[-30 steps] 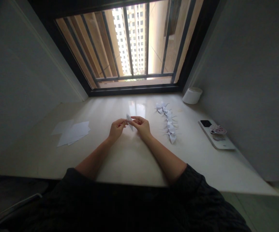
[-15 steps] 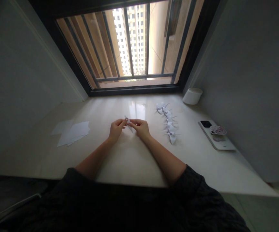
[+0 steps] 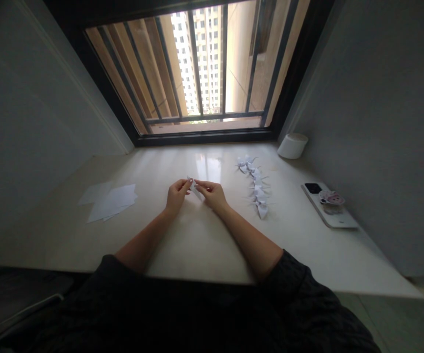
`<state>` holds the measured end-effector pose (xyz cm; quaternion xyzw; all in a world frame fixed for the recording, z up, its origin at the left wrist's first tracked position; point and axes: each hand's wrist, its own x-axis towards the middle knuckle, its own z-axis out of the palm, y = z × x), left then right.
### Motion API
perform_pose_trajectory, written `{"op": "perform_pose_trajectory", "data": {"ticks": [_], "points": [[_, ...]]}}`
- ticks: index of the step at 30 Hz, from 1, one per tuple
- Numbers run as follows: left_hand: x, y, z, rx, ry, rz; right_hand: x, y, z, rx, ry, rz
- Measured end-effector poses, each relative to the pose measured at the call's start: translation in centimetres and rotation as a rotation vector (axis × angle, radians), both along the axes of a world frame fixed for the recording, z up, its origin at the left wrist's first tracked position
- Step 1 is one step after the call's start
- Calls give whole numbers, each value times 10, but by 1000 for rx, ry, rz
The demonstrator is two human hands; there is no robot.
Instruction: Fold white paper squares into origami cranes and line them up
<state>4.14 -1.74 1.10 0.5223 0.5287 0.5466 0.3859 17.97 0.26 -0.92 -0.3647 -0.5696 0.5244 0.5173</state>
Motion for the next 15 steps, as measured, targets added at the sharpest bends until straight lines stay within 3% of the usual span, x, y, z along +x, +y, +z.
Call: {"op": "perform_pose_trajectory", "data": {"ticks": [9,15], "points": [[-1,0,0,63,-32,-24,1,-3,2,102,-100,-64],[-2,2,-2,10,-54,-61,1,-5,1,123,-107,-92]]}}
